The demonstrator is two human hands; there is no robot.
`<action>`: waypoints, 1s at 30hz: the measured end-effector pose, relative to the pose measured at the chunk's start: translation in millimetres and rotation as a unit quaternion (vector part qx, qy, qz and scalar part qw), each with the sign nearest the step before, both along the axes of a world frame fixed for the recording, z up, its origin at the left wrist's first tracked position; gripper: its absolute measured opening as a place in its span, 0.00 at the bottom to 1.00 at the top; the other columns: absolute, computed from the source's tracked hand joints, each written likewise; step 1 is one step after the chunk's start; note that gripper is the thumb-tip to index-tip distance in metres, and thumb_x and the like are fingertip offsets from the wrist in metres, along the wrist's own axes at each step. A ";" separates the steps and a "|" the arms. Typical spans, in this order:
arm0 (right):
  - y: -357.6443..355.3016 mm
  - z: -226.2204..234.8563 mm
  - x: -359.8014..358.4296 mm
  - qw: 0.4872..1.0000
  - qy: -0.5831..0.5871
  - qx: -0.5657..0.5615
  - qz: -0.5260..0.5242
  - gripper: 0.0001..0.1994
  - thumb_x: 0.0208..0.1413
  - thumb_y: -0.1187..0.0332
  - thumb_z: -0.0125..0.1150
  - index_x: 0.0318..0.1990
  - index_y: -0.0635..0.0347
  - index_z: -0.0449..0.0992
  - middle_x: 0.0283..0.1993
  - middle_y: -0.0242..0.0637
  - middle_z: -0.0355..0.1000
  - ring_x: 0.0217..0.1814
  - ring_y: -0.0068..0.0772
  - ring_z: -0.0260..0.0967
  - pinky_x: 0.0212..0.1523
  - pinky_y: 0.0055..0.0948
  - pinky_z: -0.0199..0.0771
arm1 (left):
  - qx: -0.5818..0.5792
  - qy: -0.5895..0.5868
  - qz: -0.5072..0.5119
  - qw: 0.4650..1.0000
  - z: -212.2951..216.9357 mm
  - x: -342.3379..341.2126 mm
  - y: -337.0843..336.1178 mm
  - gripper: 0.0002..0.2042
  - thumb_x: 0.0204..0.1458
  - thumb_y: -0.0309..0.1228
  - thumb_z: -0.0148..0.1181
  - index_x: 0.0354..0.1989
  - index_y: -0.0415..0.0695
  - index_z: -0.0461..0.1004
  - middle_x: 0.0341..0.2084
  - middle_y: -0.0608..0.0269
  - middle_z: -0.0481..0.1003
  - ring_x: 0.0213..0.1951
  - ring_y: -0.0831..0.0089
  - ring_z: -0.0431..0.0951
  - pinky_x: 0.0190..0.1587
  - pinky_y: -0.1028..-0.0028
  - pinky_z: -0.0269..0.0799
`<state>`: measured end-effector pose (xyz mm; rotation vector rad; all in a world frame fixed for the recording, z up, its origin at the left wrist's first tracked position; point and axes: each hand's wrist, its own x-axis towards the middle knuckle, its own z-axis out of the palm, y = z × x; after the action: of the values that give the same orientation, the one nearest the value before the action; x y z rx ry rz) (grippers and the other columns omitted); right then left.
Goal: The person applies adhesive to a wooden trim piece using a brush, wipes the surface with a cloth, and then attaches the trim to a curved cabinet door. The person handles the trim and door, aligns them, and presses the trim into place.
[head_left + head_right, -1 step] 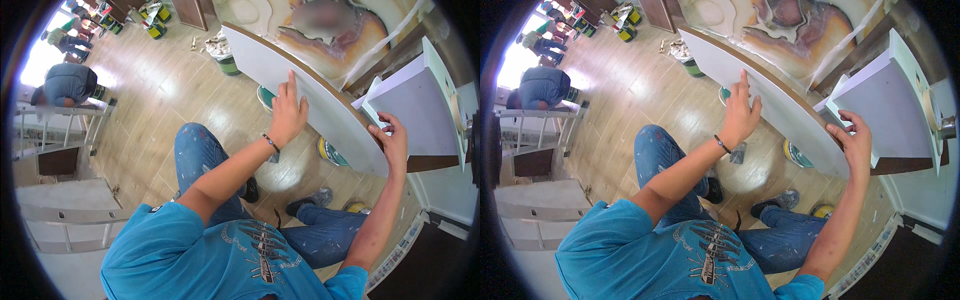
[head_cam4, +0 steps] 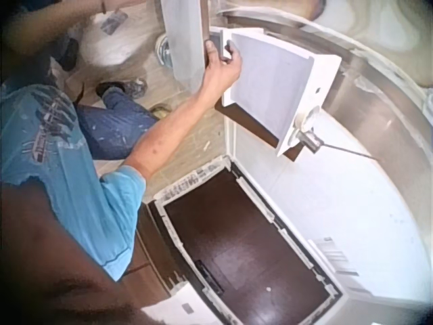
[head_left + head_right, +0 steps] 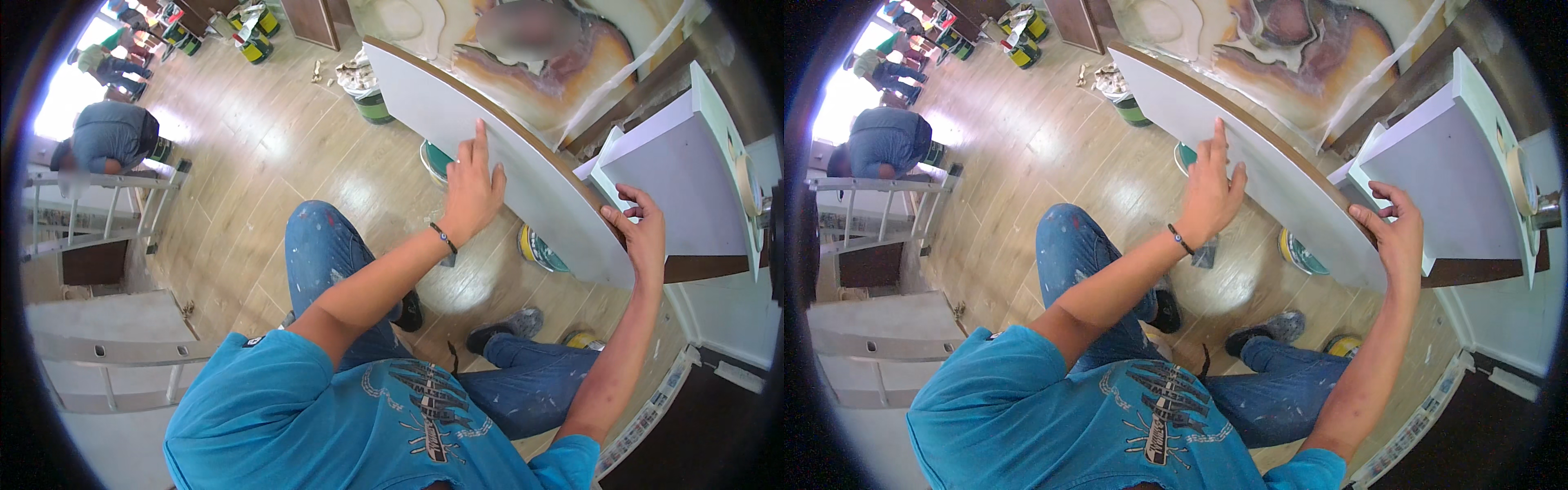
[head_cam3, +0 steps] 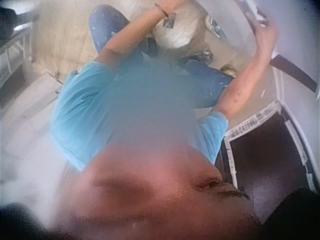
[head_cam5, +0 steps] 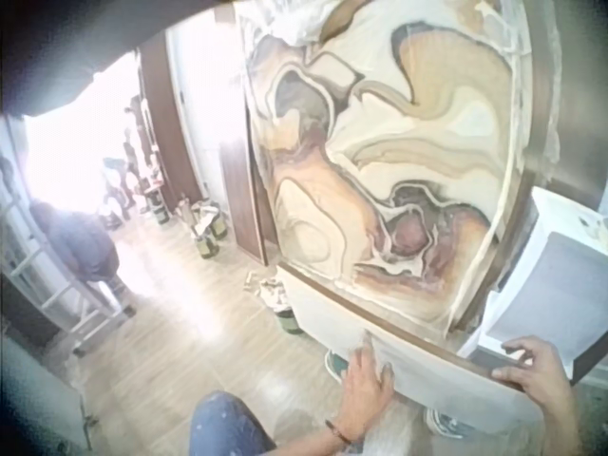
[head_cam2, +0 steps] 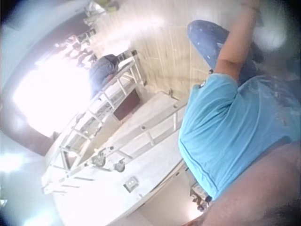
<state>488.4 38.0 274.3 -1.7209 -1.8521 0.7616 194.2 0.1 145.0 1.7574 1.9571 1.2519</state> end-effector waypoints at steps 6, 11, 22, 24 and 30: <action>2.6 2.9 -7.8 1.000 -0.002 -0.002 -0.009 0.30 0.48 0.59 0.84 0.58 0.62 0.83 0.53 0.38 0.81 0.44 0.30 0.69 0.48 0.34 0.76 | -0.011 -0.033 0.022 0.999 2.3 -8.8 14.4 0.44 0.61 0.28 0.59 0.82 0.35 0.42 0.54 0.43 0.69 0.51 0.49 0.73 0.55 0.54 0.67; 3.1 2.4 -3.8 1.000 -0.003 -0.005 -0.010 0.30 0.48 0.58 0.83 0.59 0.62 0.83 0.53 0.38 0.81 0.44 0.31 0.70 0.48 0.35 0.77 | 0.011 -0.001 -0.004 1.000 -2.1 3.1 3.5 0.43 0.61 0.28 0.60 0.82 0.35 0.43 0.54 0.44 0.69 0.52 0.51 0.72 0.56 0.54 0.66; 4.7 2.5 -4.3 1.000 0.007 0.001 0.002 0.31 0.47 0.58 0.84 0.58 0.62 0.83 0.53 0.39 0.80 0.44 0.31 0.69 0.46 0.34 0.75 | 0.010 0.024 0.006 1.000 -5.3 -2.6 3.4 0.42 0.61 0.28 0.59 0.82 0.36 0.45 0.55 0.42 0.68 0.53 0.49 0.72 0.57 0.54 0.66; 4.9 2.3 -6.4 1.000 0.003 -0.002 0.000 0.31 0.47 0.58 0.84 0.58 0.62 0.84 0.53 0.39 0.80 0.44 0.31 0.69 0.46 0.34 0.75 | -0.037 -0.019 0.048 0.998 -4.4 -14.7 14.0 0.43 0.61 0.28 0.59 0.82 0.36 0.44 0.55 0.42 0.68 0.53 0.49 0.72 0.57 0.55 0.66; 3.8 2.0 -3.7 1.000 0.004 -0.008 -0.013 0.31 0.47 0.57 0.84 0.58 0.62 0.84 0.53 0.38 0.80 0.44 0.32 0.68 0.46 0.35 0.75 | 0.069 0.023 -0.052 0.996 7.8 -6.7 -15.4 0.25 0.62 0.27 0.63 0.69 0.43 0.72 0.51 0.50 0.73 0.52 0.56 0.76 0.55 0.57 0.69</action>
<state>484.7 41.8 276.2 -1.7462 -1.8200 0.7750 187.4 -15.4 152.8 1.9442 1.8158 1.3506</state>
